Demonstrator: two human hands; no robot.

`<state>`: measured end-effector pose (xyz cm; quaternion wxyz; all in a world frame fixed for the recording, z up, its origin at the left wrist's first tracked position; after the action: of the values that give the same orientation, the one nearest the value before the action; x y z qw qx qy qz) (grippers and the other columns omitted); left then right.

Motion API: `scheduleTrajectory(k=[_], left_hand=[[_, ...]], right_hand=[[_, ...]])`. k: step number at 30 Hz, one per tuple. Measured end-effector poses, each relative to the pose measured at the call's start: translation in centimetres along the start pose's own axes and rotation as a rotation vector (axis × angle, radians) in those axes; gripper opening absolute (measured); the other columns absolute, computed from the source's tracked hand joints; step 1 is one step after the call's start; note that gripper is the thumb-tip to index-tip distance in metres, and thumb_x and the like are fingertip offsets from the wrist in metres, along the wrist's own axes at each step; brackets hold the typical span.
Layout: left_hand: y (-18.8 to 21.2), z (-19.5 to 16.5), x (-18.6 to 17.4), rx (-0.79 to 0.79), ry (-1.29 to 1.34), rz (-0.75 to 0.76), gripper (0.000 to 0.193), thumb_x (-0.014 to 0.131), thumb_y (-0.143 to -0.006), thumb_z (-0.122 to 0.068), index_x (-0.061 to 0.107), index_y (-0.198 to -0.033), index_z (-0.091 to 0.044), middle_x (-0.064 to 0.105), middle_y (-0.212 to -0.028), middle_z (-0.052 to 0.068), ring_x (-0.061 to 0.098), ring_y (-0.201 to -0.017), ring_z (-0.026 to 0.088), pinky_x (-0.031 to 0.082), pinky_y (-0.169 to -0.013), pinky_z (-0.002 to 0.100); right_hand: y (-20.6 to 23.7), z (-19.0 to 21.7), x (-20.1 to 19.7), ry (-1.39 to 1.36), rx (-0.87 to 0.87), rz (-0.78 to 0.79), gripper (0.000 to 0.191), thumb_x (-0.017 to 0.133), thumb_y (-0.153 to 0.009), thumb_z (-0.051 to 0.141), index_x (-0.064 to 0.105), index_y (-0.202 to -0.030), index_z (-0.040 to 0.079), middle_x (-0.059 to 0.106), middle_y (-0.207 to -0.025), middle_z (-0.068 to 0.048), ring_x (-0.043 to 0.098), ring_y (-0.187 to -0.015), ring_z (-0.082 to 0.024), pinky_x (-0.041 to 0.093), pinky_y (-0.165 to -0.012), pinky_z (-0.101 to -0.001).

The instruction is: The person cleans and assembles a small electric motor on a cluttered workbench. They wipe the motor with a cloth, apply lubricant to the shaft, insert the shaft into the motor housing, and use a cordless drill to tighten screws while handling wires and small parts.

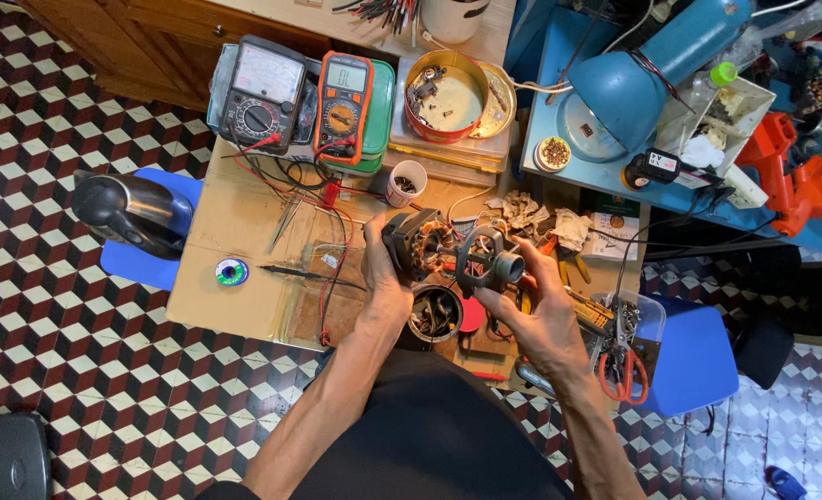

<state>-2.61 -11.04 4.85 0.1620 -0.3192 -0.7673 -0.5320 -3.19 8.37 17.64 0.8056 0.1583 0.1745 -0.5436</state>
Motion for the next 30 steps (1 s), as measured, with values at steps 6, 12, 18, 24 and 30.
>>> scheduleTrajectory(k=[6, 12, 18, 24, 30], left_hand=[[-0.7, 0.9, -0.8, -0.045, 0.051, -0.032, 0.054, 0.057, -0.088, -0.054, 0.069, -0.113, -0.008, 0.076, -0.104, 0.007, 0.074, -0.090, 0.021, 0.062, -0.077, 0.039], [-1.6, 1.1, -1.3, -0.054, 0.064, -0.051, 0.053, 0.056, -0.088, -0.053, 0.070, -0.111, -0.007, 0.077, -0.101, 0.007, 0.075, -0.086, 0.021, 0.063, -0.075, 0.038], [-0.7, -0.3, -1.2, 0.019, -0.023, -0.137, 0.051, 0.064, -0.085, -0.049, 0.069, -0.110, -0.006, 0.076, -0.098, 0.009, 0.074, -0.080, 0.022, 0.062, -0.065, 0.039], [0.1, -1.3, -0.8, 0.059, -0.011, -0.182, 0.053, 0.069, -0.079, -0.049, 0.070, -0.110, -0.005, 0.075, -0.098, 0.010, 0.075, -0.077, 0.023, 0.063, -0.064, 0.041], [0.2, -2.3, -0.4, 0.100, -0.018, -0.170, 0.056, 0.070, -0.080, -0.049, 0.068, -0.112, -0.003, 0.075, -0.100, 0.012, 0.075, -0.080, 0.024, 0.063, -0.067, 0.042]], right_hand=[[0.2, 1.3, 2.2, 0.139, 0.153, -0.140, 0.096, 0.085, -0.075, 0.042, 0.041, -0.148, -0.001, 0.062, -0.129, -0.020, 0.070, -0.110, -0.023, 0.059, -0.093, -0.0358], [-0.7, 2.1, 2.5, 0.275, 0.139, -0.134, 0.098, 0.087, -0.074, 0.044, 0.042, -0.146, -0.006, 0.067, -0.120, -0.020, 0.073, -0.101, -0.025, 0.060, -0.085, -0.0378], [-1.3, -0.3, 2.2, 0.164, 0.409, -0.004, 0.103, 0.083, -0.070, 0.047, 0.039, -0.151, 0.003, 0.074, -0.111, -0.016, 0.075, -0.094, -0.024, 0.063, -0.084, -0.0370], [-1.4, 0.8, 2.7, 0.169, 0.101, 0.006, 0.099, 0.085, -0.075, 0.045, 0.041, -0.151, -0.001, 0.073, -0.115, -0.017, 0.072, -0.107, -0.024, 0.056, -0.094, -0.0382], [-1.3, 0.2, 3.3, 0.160, 0.255, 0.002, 0.100, 0.084, -0.072, 0.039, 0.038, -0.154, 0.006, 0.069, -0.122, -0.018, 0.072, -0.111, -0.025, 0.059, -0.097, -0.0389]])
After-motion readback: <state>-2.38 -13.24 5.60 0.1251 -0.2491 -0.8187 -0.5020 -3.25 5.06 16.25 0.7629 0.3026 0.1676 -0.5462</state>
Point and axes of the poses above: each hand's wrist, its own y-axis away from the middle knuckle, its own x-axis out of the palm, z = x × y, the point moved 5 cm from there along -y, towards the middle knuckle
